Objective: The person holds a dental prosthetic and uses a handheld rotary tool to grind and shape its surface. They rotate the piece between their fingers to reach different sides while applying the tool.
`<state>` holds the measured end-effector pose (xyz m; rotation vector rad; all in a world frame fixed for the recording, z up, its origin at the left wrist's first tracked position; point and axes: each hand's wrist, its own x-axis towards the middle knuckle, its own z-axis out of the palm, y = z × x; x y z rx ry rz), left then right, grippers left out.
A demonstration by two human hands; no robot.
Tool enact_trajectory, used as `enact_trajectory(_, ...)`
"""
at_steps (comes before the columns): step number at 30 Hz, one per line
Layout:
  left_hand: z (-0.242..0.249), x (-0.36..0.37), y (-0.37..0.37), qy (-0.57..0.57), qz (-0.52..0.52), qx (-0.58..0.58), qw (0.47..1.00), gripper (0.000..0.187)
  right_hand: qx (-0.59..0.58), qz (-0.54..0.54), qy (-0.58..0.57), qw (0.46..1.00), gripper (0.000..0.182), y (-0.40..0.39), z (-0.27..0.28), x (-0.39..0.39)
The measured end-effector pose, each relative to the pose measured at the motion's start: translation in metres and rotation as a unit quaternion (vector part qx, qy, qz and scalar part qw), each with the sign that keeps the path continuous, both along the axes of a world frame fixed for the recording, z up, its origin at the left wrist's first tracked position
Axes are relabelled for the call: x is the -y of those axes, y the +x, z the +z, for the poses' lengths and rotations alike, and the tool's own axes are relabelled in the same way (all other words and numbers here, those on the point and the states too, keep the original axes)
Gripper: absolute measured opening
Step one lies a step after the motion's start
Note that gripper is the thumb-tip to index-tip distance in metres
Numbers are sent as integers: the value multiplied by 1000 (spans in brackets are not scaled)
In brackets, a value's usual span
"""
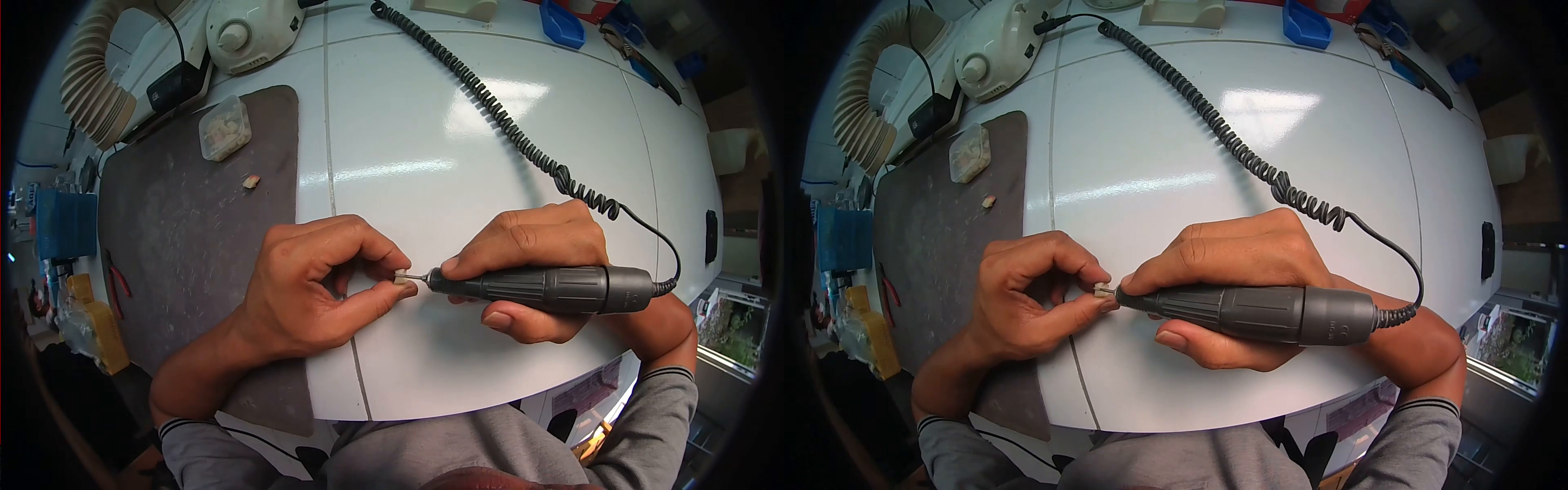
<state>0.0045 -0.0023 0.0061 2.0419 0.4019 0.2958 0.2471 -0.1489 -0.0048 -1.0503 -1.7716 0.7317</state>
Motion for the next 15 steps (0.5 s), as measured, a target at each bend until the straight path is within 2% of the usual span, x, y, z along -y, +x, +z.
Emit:
enact_trajectory(7, -2, 0, 0, 4, -3, 11, 1000, 17, -12, -5, -19, 1000, 35, 2, 3, 1)
enact_trajectory(15, -2, -1, -1, 11, -5, 13, 1000, 16, 1, 0, -1, 1000, 38, 0, 0, 0)
